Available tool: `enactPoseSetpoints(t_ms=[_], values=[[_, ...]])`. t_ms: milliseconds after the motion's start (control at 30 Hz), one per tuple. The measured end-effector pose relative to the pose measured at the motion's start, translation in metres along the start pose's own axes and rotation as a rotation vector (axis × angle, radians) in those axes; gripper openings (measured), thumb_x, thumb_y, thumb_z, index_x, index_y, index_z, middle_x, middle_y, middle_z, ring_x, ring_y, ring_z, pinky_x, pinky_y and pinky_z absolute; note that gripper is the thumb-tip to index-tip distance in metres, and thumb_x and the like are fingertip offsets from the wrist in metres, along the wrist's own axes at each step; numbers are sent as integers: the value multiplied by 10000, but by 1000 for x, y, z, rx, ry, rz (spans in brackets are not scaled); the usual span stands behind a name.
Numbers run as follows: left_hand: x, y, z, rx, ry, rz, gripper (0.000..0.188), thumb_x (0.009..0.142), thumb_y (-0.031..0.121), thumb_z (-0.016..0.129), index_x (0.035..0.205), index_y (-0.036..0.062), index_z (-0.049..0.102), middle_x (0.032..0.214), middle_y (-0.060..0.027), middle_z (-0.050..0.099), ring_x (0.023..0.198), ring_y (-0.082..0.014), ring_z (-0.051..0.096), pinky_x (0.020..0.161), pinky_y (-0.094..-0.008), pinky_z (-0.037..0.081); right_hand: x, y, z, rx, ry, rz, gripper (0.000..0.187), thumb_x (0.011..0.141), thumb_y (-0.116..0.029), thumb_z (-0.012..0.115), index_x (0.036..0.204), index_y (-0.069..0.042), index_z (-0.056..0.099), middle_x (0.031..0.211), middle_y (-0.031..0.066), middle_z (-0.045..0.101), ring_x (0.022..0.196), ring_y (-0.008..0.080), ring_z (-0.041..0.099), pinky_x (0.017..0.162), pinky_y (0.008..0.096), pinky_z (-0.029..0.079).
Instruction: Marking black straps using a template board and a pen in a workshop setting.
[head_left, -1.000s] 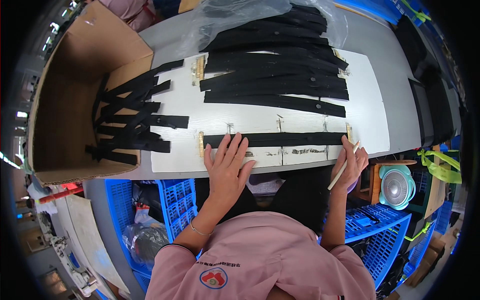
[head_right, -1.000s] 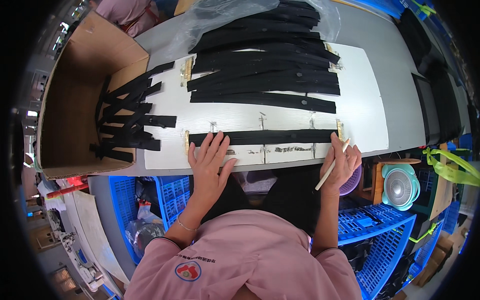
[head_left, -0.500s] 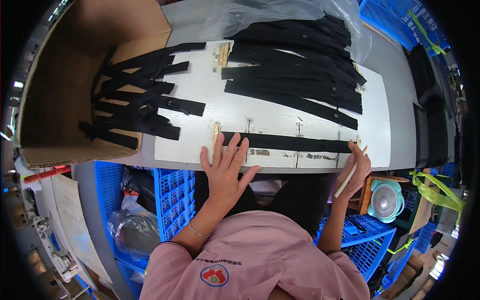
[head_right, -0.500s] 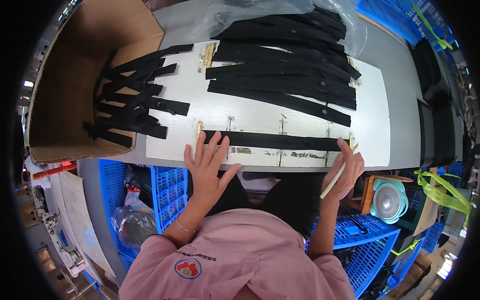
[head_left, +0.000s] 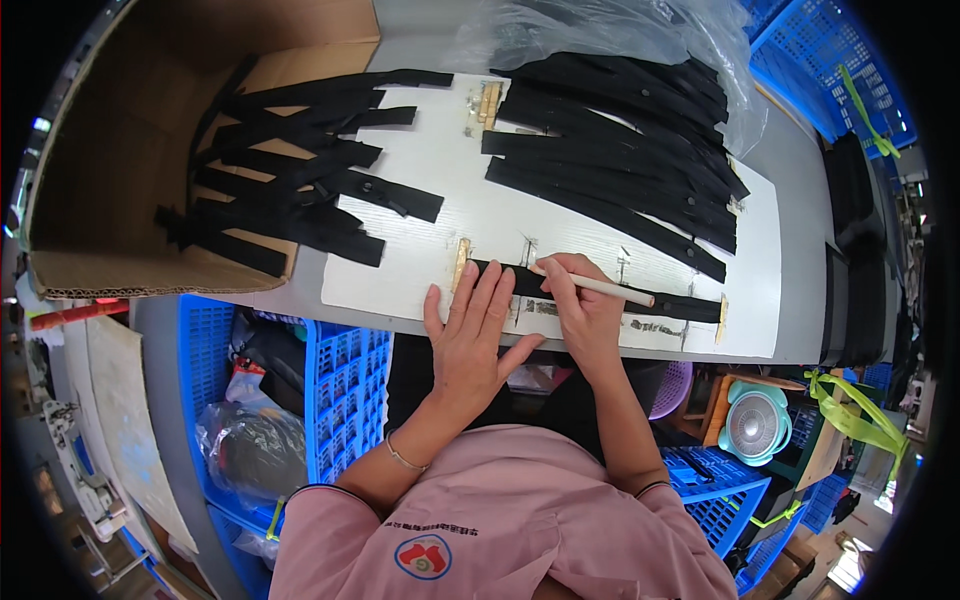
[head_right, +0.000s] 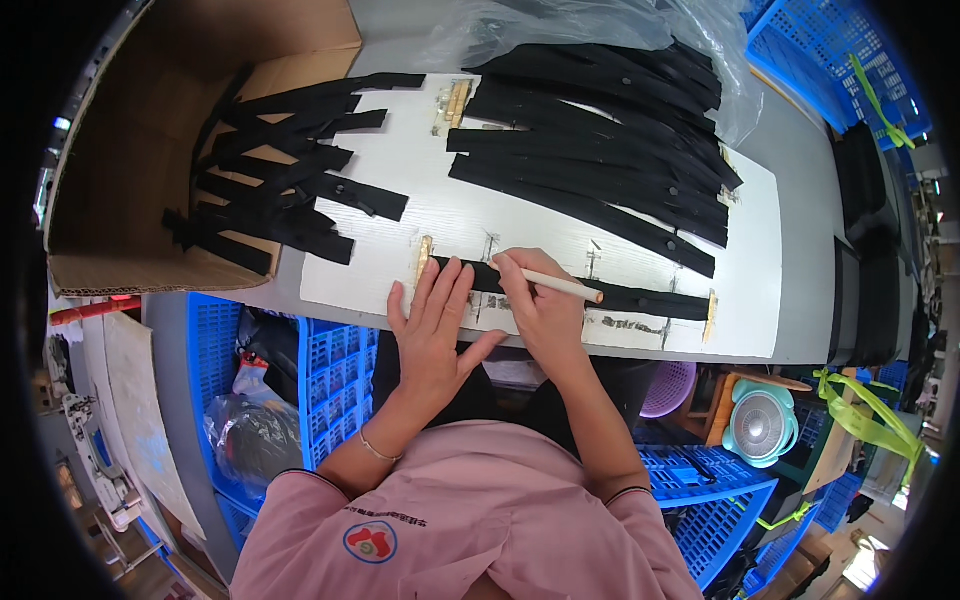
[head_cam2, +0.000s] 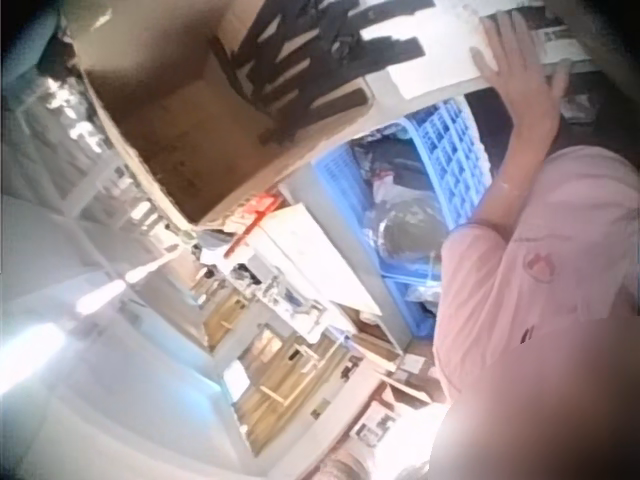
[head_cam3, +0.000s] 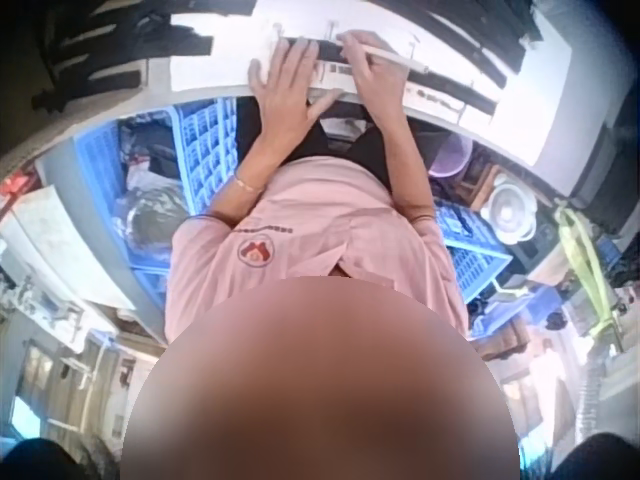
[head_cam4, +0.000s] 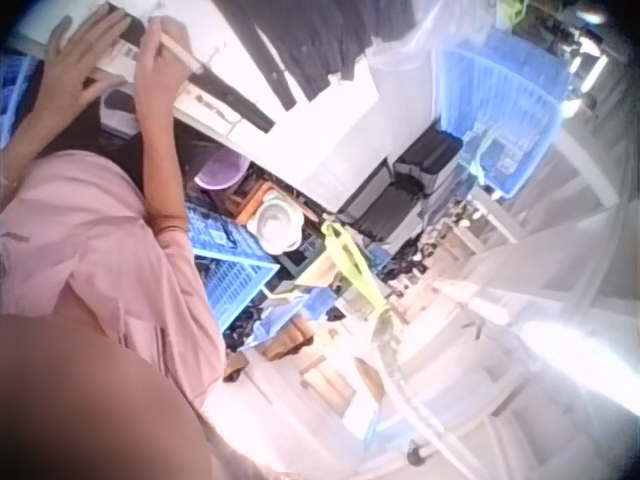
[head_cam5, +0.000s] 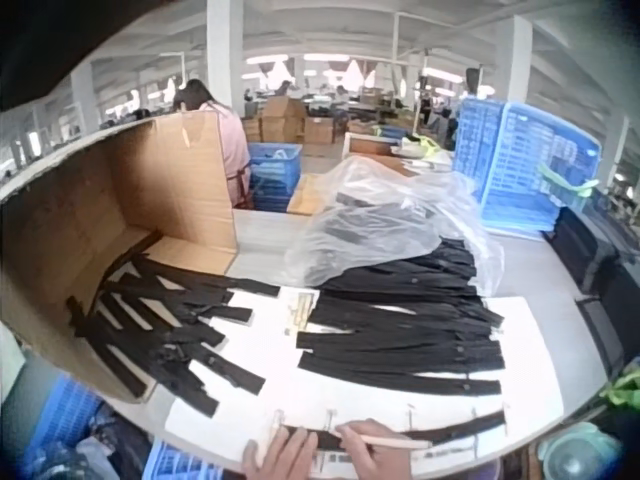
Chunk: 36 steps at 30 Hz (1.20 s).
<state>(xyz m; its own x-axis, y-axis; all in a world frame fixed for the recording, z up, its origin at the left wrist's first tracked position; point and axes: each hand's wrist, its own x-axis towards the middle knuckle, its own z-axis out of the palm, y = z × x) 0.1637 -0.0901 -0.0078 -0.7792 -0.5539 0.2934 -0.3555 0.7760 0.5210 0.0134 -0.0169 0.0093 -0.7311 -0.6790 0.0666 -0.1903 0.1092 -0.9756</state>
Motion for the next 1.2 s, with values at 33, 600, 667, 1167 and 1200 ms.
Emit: enactPoseSetpoints(t_ms=[33, 600, 667, 1167, 1200], values=[[-1, -1, 0, -8, 3, -4, 764, 872, 380, 792, 1510, 67, 512, 1576, -139, 471, 1510, -319, 373, 1217, -576, 97, 0, 1, 1, -68, -1, -28, 153, 1014, -124, 643, 1025, 4, 725, 910, 84, 706, 765, 139, 654, 683, 272, 499], [0, -2, 1, 44, 1, 9, 764, 905, 434, 740, 1514, 36, 502, 1571, -127, 487, 1505, -311, 389, 1204, -599, 132, -1, -1, -3, -92, -73, -52, 148, 991, -95, 656, 951, 26, 731, 794, 84, 706, 663, 154, 644, 623, 281, 498], [0, -2, 1, 42, -3, 9, 766, 904, 434, 741, 1514, 37, 502, 1573, -125, 486, 1507, -309, 386, 1204, -599, 129, -1, 0, -4, -72, -95, -65, 155, 986, -96, 659, 929, 27, 734, 771, 83, 708, 652, 157, 642, 618, 283, 496], [1, 0, 0, 49, -38, -15, 791, 870, 436, 786, 1492, 27, 517, 1565, -124, 492, 1513, -324, 365, 1211, -598, 104, -14, -8, -51, -6, 95, -62, 187, 987, -54, 612, 872, 47, 720, 754, 56, 677, 661, 89, 587, 587, 252, 441], [2, 1, 0, 55, -42, -9, 796, 873, 441, 787, 1493, 24, 512, 1567, -122, 488, 1517, -327, 356, 1210, -599, 104, -15, -7, -61, -9, 102, -62, 187, 987, -54, 612, 872, 47, 720, 754, 56, 677, 661, 89, 587, 587, 252, 441]])
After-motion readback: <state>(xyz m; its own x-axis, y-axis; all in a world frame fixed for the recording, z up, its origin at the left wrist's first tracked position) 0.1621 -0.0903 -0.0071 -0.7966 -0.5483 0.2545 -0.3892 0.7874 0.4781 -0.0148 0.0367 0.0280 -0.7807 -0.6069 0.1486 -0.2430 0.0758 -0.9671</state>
